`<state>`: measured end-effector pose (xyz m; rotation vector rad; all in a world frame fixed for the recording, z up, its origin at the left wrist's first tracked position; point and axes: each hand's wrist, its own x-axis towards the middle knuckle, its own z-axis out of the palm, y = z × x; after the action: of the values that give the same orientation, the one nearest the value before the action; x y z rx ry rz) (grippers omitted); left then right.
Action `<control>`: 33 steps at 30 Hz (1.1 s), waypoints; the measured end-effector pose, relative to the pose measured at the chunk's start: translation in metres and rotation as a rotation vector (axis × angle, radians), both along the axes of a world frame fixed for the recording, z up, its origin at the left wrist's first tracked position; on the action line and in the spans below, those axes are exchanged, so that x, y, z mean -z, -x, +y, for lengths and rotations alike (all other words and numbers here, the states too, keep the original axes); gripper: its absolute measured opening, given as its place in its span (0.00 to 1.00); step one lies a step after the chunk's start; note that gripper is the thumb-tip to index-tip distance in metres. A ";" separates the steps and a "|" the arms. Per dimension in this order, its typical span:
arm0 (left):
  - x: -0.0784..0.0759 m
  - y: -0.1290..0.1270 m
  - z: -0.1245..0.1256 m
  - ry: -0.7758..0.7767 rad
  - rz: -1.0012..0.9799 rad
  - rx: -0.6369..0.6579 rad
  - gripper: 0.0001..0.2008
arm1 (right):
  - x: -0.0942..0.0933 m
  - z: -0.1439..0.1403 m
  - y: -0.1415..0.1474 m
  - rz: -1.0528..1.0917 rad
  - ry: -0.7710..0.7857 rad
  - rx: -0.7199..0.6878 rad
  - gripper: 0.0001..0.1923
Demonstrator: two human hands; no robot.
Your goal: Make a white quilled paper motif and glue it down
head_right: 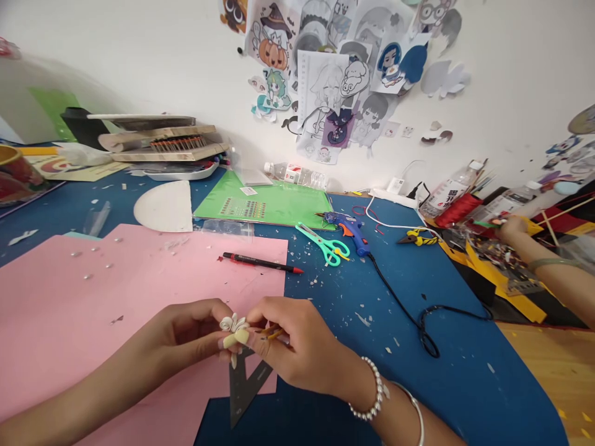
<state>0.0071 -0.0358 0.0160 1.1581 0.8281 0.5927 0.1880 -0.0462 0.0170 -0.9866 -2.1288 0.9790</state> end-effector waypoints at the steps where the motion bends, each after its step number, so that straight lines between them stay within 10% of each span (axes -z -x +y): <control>1: 0.000 0.000 0.000 -0.002 0.001 0.003 0.02 | -0.001 -0.001 0.001 0.017 0.005 0.012 0.06; 33: -0.008 -0.003 -0.003 0.252 -0.116 0.017 0.05 | 0.011 -0.001 -0.001 0.043 -0.435 0.046 0.08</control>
<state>0.0104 -0.0384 0.0236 0.8921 0.7694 0.5202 0.1887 -0.0471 0.0059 -0.7836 -2.1451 0.4759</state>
